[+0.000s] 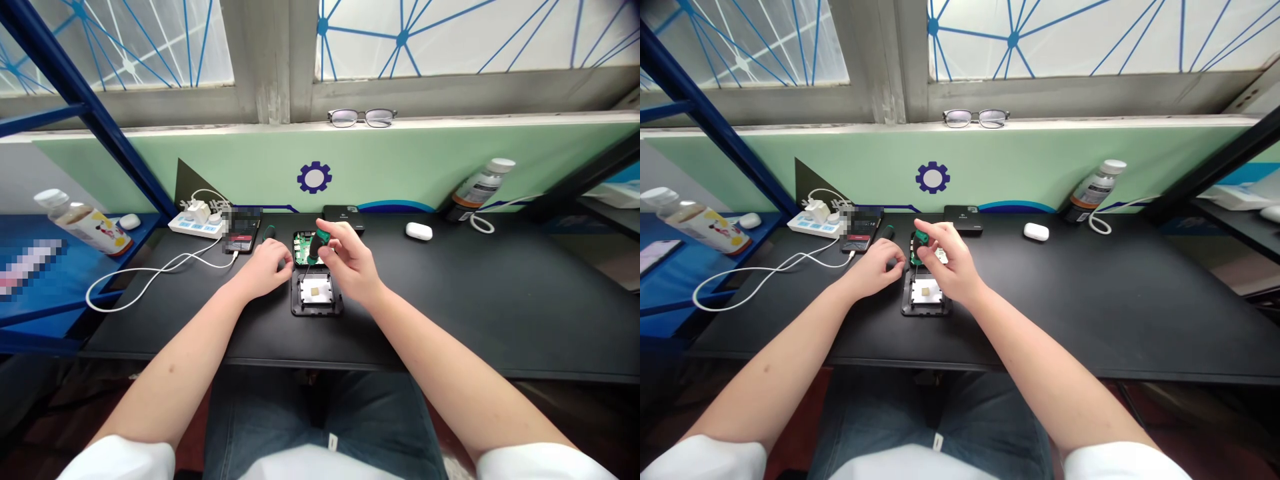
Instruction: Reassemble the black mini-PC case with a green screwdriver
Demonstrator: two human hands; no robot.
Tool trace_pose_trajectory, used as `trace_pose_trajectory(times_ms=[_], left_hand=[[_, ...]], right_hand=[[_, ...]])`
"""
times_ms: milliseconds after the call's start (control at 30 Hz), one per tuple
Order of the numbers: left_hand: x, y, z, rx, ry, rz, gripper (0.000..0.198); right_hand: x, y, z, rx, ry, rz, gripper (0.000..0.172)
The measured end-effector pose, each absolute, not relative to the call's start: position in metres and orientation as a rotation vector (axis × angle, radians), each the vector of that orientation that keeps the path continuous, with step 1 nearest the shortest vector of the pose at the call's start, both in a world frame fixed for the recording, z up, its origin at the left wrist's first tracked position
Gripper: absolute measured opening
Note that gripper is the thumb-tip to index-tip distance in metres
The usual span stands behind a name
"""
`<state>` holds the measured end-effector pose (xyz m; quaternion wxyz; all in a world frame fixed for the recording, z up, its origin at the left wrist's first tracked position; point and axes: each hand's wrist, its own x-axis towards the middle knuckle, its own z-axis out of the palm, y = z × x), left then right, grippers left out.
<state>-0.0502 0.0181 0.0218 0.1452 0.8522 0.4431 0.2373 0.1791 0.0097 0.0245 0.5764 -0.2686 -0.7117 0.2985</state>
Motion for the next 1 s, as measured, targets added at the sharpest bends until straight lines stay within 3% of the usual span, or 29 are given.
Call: trace_pose_trajectory(times_ms=[200, 400, 600, 800, 1000], left_hand=[[-0.050, 0.017, 0.019, 2.506, 1.170, 0.681, 0.011], [-0.049, 0.017, 0.020, 2.505, 1.132, 0.697, 0.011], [-0.046, 0.017, 0.022, 2.478, 1.134, 0.703, 0.009], [-0.046, 0.017, 0.018, 2.491, 1.145, 0.712, 0.010], [-0.047, 0.018, 0.018, 2.501, 1.129, 0.694, 0.013]], right_hand=[[0.175, 0.008, 0.023, -0.555, -1.659, 0.947, 0.045], [0.170, 0.013, 0.015, -0.630, -1.632, 0.736, 0.044], [0.168, 0.013, 0.014, -0.585, -1.629, 0.885, 0.044], [0.163, 0.019, 0.006, -0.697, -1.560, 0.648, 0.047], [0.164, 0.012, 0.012, -0.601, -1.651, 0.733, 0.037]])
